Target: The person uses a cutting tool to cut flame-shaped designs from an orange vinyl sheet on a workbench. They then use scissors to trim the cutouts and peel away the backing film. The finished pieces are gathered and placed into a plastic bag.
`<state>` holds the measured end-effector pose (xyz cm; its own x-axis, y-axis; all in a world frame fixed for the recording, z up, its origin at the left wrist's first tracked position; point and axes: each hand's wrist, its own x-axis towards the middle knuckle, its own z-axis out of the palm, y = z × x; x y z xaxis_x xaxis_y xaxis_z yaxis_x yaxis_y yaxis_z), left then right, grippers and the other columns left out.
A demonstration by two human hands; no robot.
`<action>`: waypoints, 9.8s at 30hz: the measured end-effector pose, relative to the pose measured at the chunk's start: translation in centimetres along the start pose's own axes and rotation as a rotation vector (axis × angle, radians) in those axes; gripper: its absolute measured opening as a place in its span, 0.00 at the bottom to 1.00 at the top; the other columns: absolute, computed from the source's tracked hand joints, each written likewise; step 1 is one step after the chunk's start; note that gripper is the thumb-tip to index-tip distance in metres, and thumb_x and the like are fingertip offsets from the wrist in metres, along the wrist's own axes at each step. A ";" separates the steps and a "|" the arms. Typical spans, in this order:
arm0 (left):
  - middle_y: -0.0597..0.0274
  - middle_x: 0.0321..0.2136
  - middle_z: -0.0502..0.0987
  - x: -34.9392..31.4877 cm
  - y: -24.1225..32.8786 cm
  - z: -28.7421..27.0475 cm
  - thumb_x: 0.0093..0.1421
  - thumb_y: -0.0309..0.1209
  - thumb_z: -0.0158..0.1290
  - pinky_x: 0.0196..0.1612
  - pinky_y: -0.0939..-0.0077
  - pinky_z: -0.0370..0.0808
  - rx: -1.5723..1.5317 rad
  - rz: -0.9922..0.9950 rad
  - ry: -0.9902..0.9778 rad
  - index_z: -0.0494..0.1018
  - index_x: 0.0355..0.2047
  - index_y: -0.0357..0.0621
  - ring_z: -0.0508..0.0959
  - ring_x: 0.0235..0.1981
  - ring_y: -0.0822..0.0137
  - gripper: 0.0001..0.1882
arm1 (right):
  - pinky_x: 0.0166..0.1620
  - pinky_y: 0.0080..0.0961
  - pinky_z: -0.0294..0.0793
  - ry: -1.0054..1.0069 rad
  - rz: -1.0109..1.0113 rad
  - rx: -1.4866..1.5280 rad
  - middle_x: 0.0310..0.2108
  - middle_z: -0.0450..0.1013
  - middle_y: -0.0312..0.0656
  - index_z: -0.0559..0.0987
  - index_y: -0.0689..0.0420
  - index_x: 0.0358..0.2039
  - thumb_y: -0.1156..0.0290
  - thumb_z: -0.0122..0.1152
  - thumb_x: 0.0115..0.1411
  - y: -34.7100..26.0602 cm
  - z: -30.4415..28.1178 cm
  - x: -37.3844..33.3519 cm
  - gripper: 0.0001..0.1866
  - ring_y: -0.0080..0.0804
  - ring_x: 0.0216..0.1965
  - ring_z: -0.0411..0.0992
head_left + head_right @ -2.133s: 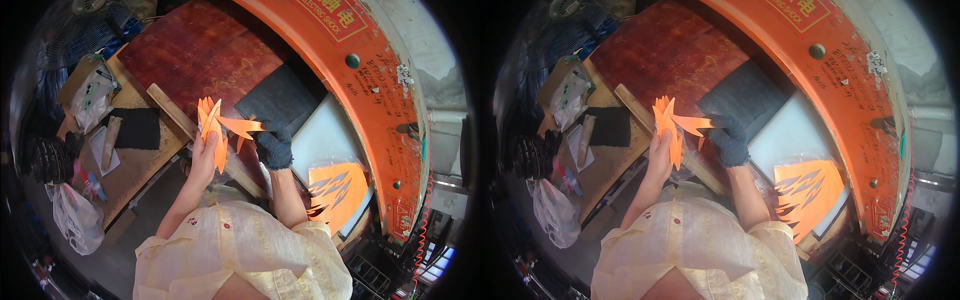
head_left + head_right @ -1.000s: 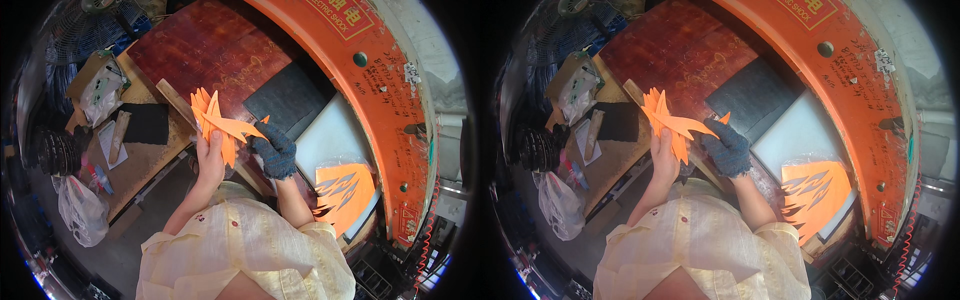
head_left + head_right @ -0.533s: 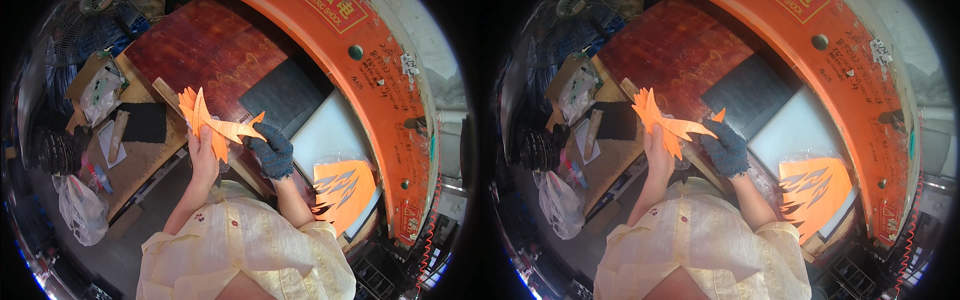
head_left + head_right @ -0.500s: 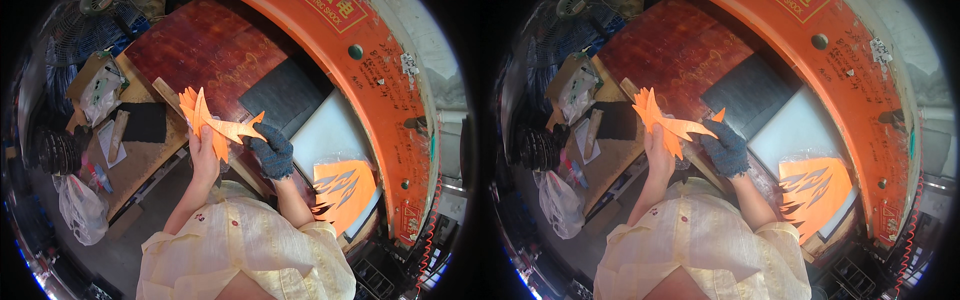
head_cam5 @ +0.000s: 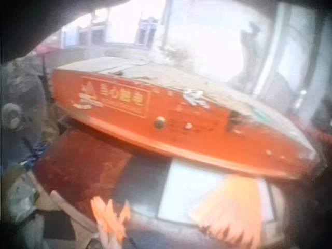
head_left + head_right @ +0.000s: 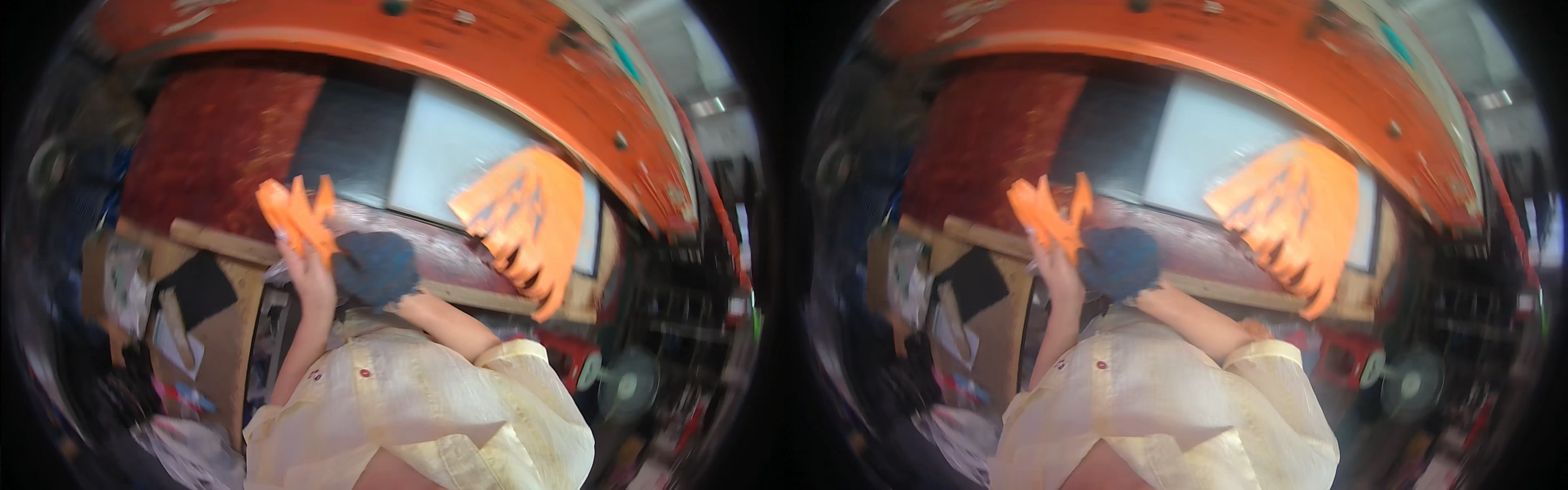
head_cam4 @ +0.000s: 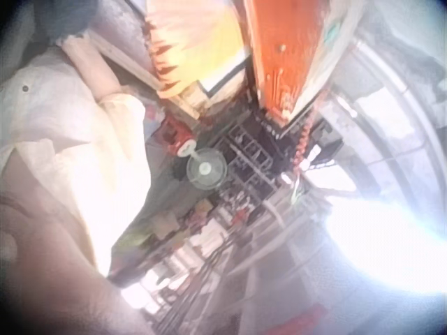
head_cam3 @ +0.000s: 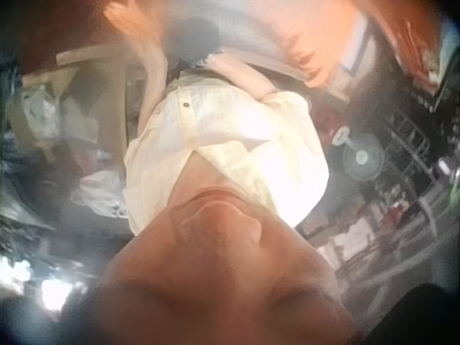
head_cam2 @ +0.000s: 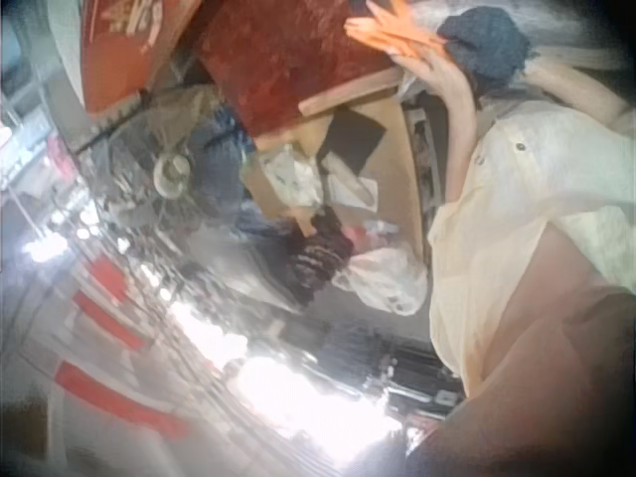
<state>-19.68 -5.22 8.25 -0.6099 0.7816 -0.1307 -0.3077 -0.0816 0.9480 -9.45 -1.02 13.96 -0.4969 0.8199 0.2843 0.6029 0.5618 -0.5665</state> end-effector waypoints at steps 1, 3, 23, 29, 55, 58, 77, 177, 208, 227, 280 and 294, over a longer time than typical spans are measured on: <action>0.51 0.55 0.61 -0.4 -0.1 0.2 0.68 0.32 0.39 0.55 0.70 0.63 -0.102 -0.030 -0.061 0.43 0.63 0.36 0.65 0.53 0.63 0.28 | 0.22 0.41 0.69 0.024 -0.014 -0.044 0.15 0.71 0.46 0.76 0.56 0.24 0.62 0.56 0.49 0.0 -0.1 -0.6 0.10 0.45 0.16 0.70; 0.52 0.54 0.62 -1.2 -0.4 0.8 0.67 0.33 0.39 0.54 0.68 0.65 -0.231 -0.153 -0.116 0.45 0.63 0.37 0.67 0.51 0.64 0.28 | 0.22 0.41 0.69 0.031 0.068 -0.083 0.15 0.71 0.46 0.75 0.55 0.22 0.62 0.56 0.49 0.3 -0.8 -2.0 0.09 0.45 0.16 0.70; 0.63 0.41 0.71 -11.7 -5.9 10.7 0.64 0.29 0.48 0.42 0.78 0.70 -0.114 -0.489 -0.577 0.59 0.55 0.39 0.72 0.39 0.73 0.21 | 0.38 0.21 0.72 0.472 0.703 0.234 0.31 0.73 0.37 0.77 0.60 0.40 0.74 0.57 0.57 16.3 -16.6 -22.6 0.10 0.23 0.34 0.72; 0.61 0.35 0.71 -15.8 -10.8 21.5 0.64 0.31 0.46 0.30 0.81 0.72 -0.171 -0.411 -0.617 0.62 0.50 0.39 0.72 0.29 0.73 0.15 | 0.37 0.21 0.72 0.635 0.791 -0.013 0.31 0.75 0.39 0.76 0.61 0.40 0.72 0.57 0.57 30.3 -28.1 -31.0 0.11 0.25 0.32 0.72; 0.54 0.44 0.70 -16.8 -14.2 19.0 0.64 0.27 0.45 0.35 0.75 0.74 0.072 -0.057 -0.233 0.48 0.62 0.42 0.73 0.30 0.68 0.28 | 0.38 0.24 0.71 0.432 1.058 0.740 0.34 0.74 0.35 0.76 0.61 0.42 0.73 0.57 0.51 33.8 -38.1 -36.3 0.16 0.23 0.35 0.71; 0.54 0.44 0.69 -15.8 -14.0 16.5 0.64 0.27 0.44 0.36 0.75 0.74 0.087 -0.047 -0.279 0.48 0.61 0.40 0.73 0.31 0.68 0.28 | 0.39 0.24 0.71 0.532 1.081 0.683 0.34 0.75 0.35 0.77 0.60 0.43 0.75 0.58 0.50 30.7 -39.8 -37.3 0.17 0.24 0.35 0.71; 0.59 0.37 0.69 -11.6 -10.4 7.9 0.63 0.28 0.47 0.33 0.77 0.74 -0.109 -0.064 -0.369 0.54 0.53 0.40 0.73 0.31 0.72 0.21 | 0.31 0.36 0.74 -0.819 0.335 -0.793 0.29 0.77 0.43 0.76 0.54 0.33 0.70 0.54 0.53 11.6 -21.3 -14.4 0.08 0.41 0.32 0.77; 0.60 0.27 0.71 8.9 -13.7 34.5 0.60 0.31 0.52 0.28 0.77 0.71 0.651 0.639 -0.226 0.58 0.49 0.36 0.73 0.25 0.71 0.21 | 0.41 0.43 0.68 0.038 0.564 -0.470 0.33 0.74 0.41 0.79 0.48 0.35 0.61 0.55 0.53 40.5 -31.3 -7.2 0.11 0.43 0.37 0.72; 0.39 0.38 0.74 2.1 -11.5 25.1 0.57 0.35 0.54 0.39 0.56 0.71 0.686 0.498 -0.267 0.59 0.52 0.35 0.75 0.39 0.40 0.26 | 0.38 0.34 0.72 -0.018 0.468 -0.328 0.28 0.76 0.46 0.80 0.57 0.28 0.62 0.55 0.55 33.2 -25.1 -13.4 0.12 0.39 0.33 0.74; 0.57 0.38 0.68 -2.4 -7.7 13.5 0.62 0.25 0.47 0.29 0.82 0.69 0.007 0.234 -0.210 0.55 0.51 0.40 0.70 0.28 0.74 0.19 | 0.46 0.46 0.70 -0.041 0.926 -0.632 0.43 0.70 0.58 0.57 0.45 0.63 0.48 0.56 0.52 26.4 -20.3 0.1 0.39 0.56 0.45 0.70; 0.47 0.39 0.72 -15.2 -10.6 36.4 0.59 0.36 0.53 0.40 0.66 0.71 0.365 0.246 -0.722 0.58 0.50 0.33 0.75 0.39 0.53 0.26 | 0.52 0.36 0.71 0.708 0.343 1.742 0.48 0.71 0.44 0.66 0.59 0.54 0.55 0.56 0.56 31.6 -25.4 -13.1 0.29 0.38 0.48 0.71; 0.46 0.37 0.72 -15.7 -9.8 34.5 0.54 0.35 0.59 0.43 0.62 0.70 0.433 0.255 -0.817 0.59 0.48 0.32 0.74 0.41 0.52 0.28 | 0.50 0.30 0.72 0.638 0.463 1.618 0.47 0.68 0.39 0.65 0.56 0.55 0.58 0.63 0.53 29.6 -24.8 -14.0 0.31 0.33 0.49 0.68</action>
<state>18.08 4.64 10.98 0.1271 0.9750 0.1823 0.1607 -0.2016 0.9662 30.87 6.84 12.36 0.0449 0.9941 -0.0984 -0.7297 -0.0346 -0.6829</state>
